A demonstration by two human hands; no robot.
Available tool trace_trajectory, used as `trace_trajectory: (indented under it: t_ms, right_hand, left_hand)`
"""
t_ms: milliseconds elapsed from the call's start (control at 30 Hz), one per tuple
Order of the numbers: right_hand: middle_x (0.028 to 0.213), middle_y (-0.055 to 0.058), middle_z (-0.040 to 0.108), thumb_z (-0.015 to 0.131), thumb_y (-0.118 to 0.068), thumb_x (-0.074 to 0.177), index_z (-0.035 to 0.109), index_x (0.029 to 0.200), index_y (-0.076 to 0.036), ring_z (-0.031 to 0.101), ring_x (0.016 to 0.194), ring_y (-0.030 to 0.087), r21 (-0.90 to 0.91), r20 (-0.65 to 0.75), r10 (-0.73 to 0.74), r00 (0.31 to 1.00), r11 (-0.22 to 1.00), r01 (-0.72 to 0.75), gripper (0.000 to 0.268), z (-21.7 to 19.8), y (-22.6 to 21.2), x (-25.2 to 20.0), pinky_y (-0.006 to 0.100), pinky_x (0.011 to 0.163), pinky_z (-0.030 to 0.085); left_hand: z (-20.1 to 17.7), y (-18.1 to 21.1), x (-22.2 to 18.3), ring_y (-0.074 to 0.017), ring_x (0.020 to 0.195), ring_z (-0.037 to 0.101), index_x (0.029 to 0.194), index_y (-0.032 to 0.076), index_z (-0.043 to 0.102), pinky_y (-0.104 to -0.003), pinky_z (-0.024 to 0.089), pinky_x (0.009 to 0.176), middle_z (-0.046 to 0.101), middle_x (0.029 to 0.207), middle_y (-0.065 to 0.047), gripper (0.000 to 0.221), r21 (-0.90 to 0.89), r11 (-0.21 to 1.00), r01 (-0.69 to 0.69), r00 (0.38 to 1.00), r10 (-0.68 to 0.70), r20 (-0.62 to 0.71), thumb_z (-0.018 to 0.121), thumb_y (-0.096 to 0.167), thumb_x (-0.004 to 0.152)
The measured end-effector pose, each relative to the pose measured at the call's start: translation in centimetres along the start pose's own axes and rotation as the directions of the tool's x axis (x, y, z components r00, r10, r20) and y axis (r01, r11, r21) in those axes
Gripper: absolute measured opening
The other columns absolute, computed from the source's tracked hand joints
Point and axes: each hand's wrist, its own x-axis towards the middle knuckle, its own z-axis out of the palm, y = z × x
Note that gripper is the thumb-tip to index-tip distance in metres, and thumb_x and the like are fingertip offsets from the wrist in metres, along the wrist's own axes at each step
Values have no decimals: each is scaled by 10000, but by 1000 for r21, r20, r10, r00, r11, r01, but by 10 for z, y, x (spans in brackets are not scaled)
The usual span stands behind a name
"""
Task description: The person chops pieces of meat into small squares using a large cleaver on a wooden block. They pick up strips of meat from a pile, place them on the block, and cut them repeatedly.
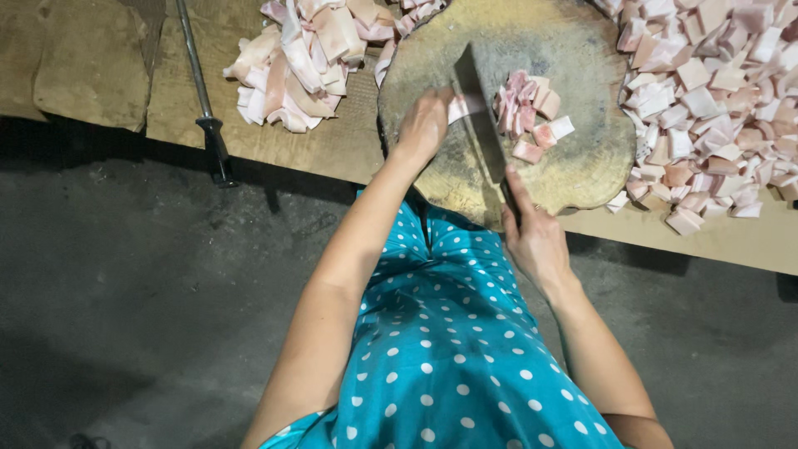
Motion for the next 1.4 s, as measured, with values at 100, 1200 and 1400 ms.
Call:
trace_trajectory:
  t_ms: [100, 1200, 1400]
  right_hand:
    - [779, 288, 680, 624, -190, 972, 344, 1615, -234, 684, 702, 466, -74, 58, 29, 998, 997, -25, 702, 5, -4, -10, 569, 661, 546]
    - [841, 292, 690, 612, -161, 1011, 344, 1623, -180, 679, 739, 488, 59, 16, -99, 995, 993, 98, 669, 4, -13, 1, 577, 686, 537]
    - [752, 271, 675, 620, -215, 987, 305, 1621, -242, 683, 676, 460, -114, 123, 23, 992, 993, -9, 709, 8, -13, -27, 569, 652, 550]
  left_hand:
    - [13, -9, 4, -469, 955, 676, 1072, 24, 675, -530, 550, 823, 664, 1023, -266, 216, 95, 995, 32, 999, -34, 25, 500, 60, 950]
    - [0, -14, -20, -498, 968, 656, 960, -39, 631, -514, 533, 844, 655, 959, -304, 125, -236, 972, -14, 992, -17, -128, 619, -27, 835]
    - [15, -24, -17, -526, 930, 642, 979, -57, 652, -545, 524, 817, 636, 943, -348, 154, -129, 987, 99, 991, -109, -72, 543, -47, 870]
